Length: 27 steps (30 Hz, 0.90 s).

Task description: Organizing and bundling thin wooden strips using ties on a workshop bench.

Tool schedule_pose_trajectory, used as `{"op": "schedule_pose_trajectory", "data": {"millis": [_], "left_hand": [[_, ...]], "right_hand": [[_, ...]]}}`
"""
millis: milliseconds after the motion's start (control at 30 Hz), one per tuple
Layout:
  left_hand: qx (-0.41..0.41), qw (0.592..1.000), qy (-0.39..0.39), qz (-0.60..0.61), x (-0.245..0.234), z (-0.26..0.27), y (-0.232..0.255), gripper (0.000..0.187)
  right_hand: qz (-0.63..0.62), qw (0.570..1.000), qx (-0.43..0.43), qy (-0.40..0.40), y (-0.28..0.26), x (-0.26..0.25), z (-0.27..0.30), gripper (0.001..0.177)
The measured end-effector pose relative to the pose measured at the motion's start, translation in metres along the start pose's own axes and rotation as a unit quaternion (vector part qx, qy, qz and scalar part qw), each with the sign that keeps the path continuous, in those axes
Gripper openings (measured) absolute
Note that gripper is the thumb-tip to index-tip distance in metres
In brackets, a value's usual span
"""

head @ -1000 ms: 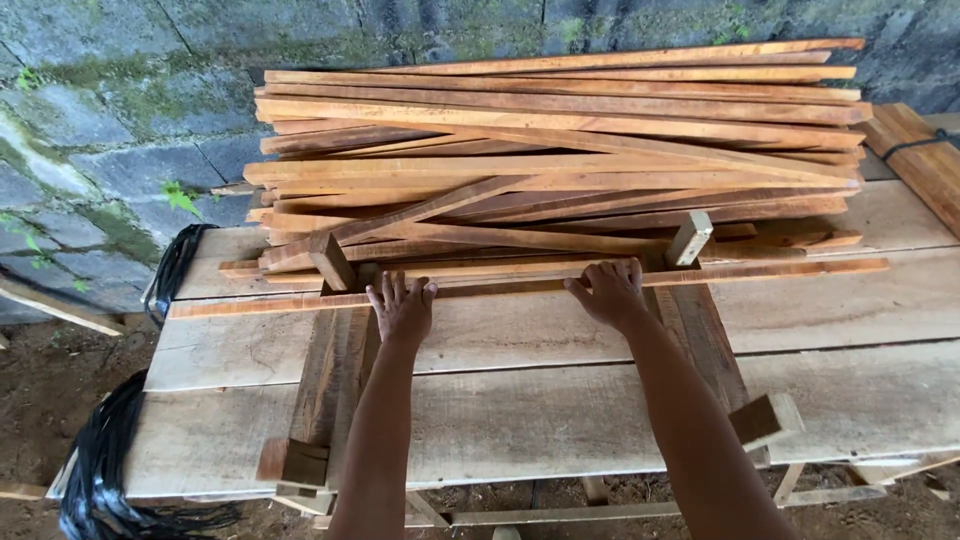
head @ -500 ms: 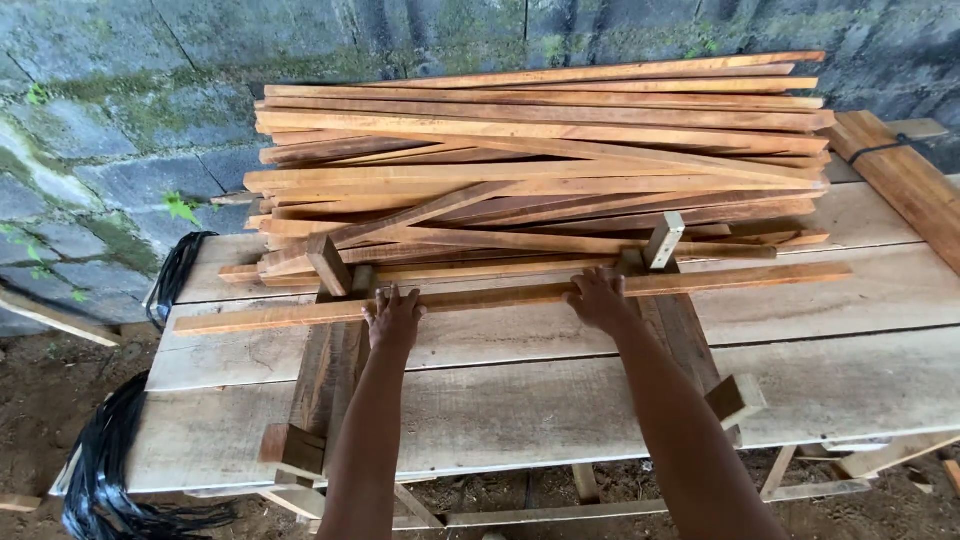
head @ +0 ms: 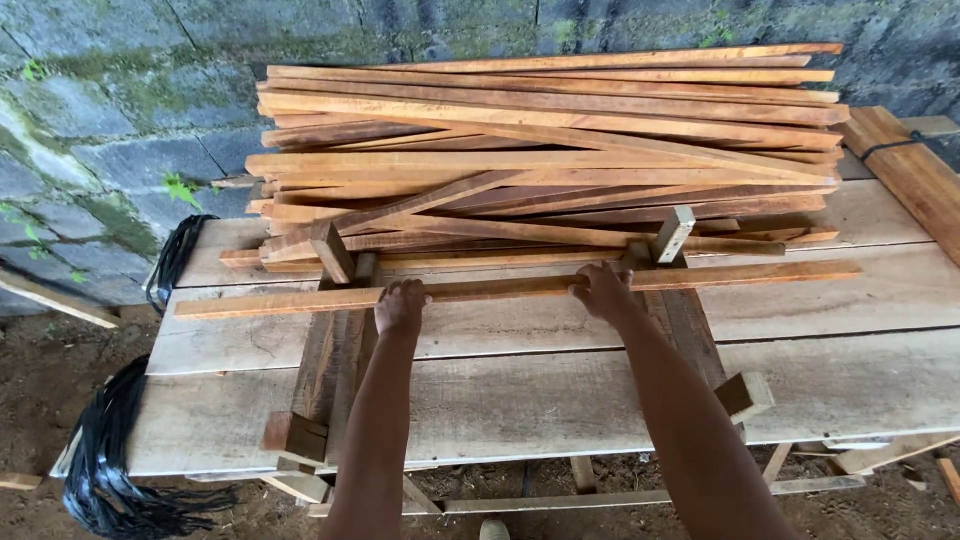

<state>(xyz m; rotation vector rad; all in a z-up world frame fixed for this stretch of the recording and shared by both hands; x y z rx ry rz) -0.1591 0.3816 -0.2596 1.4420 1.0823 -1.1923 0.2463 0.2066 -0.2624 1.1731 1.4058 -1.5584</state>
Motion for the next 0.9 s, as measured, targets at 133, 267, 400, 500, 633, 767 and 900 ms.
{"op": "schedule_pose_trajectory", "data": {"millis": [133,267,400,500,633,767,900], "left_hand": [[0.056,0.995,0.078,0.011,-0.004,0.005,0.001,0.031],[0.084,0.989,0.123,0.015,0.006,0.007,0.000,0.035],[0.069,0.989,0.126,0.037,0.001,0.015,0.003,0.043],[0.102,0.967,0.233,0.015,-0.001,0.020,0.006,0.036],[0.122,0.942,0.311,-0.026,-0.017,0.030,0.016,0.011],[0.125,0.938,0.321,-0.024,-0.034,0.051,0.018,0.005],[0.111,0.943,0.311,-0.039,-0.040,0.061,0.020,0.009]], "right_hand": [[0.003,1.000,0.014,0.014,-0.021,-0.020,0.014,0.047],[-0.020,0.998,0.038,0.034,-0.049,-0.045,0.034,0.045],[-0.016,0.997,0.044,0.057,-0.064,-0.054,0.053,0.048],[0.019,0.996,0.028,0.080,-0.069,-0.048,0.059,0.043],[0.051,0.988,0.016,0.145,-0.064,-0.037,0.057,0.037],[0.008,0.987,0.035,0.156,-0.061,-0.030,0.057,0.031],[0.047,0.989,0.070,0.123,-0.071,-0.037,0.068,0.026]]}}
Point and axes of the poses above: each hand's wrist, its own z-axis away from the middle knuckle, its own x-axis out of the palm, y = z × x, the point moved 2 cm from there along -z, towards the middle knuckle, and after that the axes turned 12 degrees about -x, right-handed, at the moved point
